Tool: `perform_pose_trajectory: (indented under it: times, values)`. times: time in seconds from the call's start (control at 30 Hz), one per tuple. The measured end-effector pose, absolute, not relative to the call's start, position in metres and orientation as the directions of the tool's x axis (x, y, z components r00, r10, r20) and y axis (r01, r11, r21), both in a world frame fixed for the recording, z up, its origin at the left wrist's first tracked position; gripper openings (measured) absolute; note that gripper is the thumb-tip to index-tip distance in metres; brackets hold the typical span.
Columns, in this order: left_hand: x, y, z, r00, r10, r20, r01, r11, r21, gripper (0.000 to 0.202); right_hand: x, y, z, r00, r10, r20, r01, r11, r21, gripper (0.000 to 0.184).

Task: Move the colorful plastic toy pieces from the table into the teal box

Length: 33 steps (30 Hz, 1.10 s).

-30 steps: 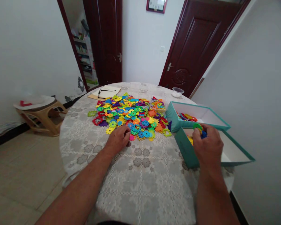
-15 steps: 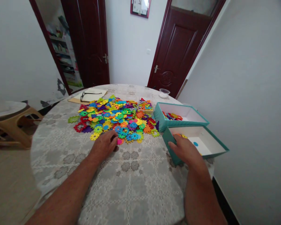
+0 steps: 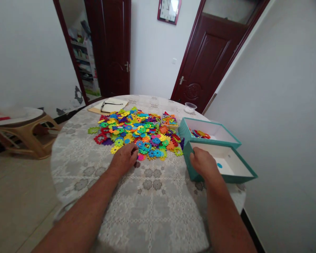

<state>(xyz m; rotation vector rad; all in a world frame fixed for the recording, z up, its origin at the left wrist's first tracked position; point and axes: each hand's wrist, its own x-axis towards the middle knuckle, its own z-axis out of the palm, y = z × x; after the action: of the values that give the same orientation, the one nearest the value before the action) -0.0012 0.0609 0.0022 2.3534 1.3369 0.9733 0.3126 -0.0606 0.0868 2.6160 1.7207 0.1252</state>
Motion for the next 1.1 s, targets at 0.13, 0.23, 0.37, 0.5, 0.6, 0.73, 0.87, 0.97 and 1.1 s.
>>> perform_pose_trajectory:
  times: [0.13, 0.23, 0.37, 0.5, 0.6, 0.73, 0.87, 0.97, 1.1]
  values:
    - [-0.003, 0.059, 0.006, 0.318, 0.854, 0.413, 0.662, -0.511, 0.548, 0.011, 0.313, -0.06, 0.085, 0.419, 0.906, 0.058, 0.903, -0.423, 0.081, 0.03]
    - [-0.004, 0.061, 0.004, 0.301, 0.863, 0.405, 0.647, -0.497, 0.578, 0.01, 0.312, -0.06, 0.084, 0.438, 0.896, 0.067, 0.891, -0.443, 0.102, 0.031]
    - [-0.006, 0.063, 0.003, 0.284, 0.871, 0.401, 0.636, -0.484, 0.601, 0.011, 0.312, -0.06, 0.082, 0.462, 0.883, 0.077, 0.876, -0.468, 0.115, 0.032]
    - [-0.006, 0.063, 0.001, 0.284, 0.875, 0.391, 0.668, -0.474, 0.574, 0.016, 0.31, -0.06, 0.079, 0.428, 0.874, 0.232, 0.886, -0.456, 0.082, 0.032]
    - [-0.005, 0.063, -0.004, 0.346, 0.853, 0.391, 0.675, -0.516, 0.528, 0.022, 0.298, -0.058, 0.079, 0.226, 0.869, 0.439, 0.967, -0.256, 0.009, 0.035]
    - [-0.002, 0.061, -0.01, 0.483, 0.779, 0.4, 0.674, -0.622, 0.397, 0.037, 0.267, -0.045, 0.078, -0.081, 0.94, 0.333, 0.985, 0.127, -0.118, 0.034]
    - [0.004, 0.055, -0.011, 0.525, 0.754, 0.395, 0.688, -0.649, 0.325, 0.043, 0.238, -0.02, 0.061, -0.156, 0.965, 0.209, 0.964, 0.195, -0.179, 0.043]
    - [0.008, 0.051, -0.01, 0.499, 0.771, 0.395, 0.718, -0.623, 0.309, 0.043, 0.226, -0.005, 0.037, -0.151, 0.964, 0.218, 0.962, 0.195, -0.193, 0.05]
    - [0.011, 0.049, -0.008, 0.506, 0.774, 0.38, 0.728, -0.62, 0.293, 0.044, 0.224, 0.001, 0.009, -0.096, 0.953, 0.289, 0.966, 0.159, -0.203, 0.054]
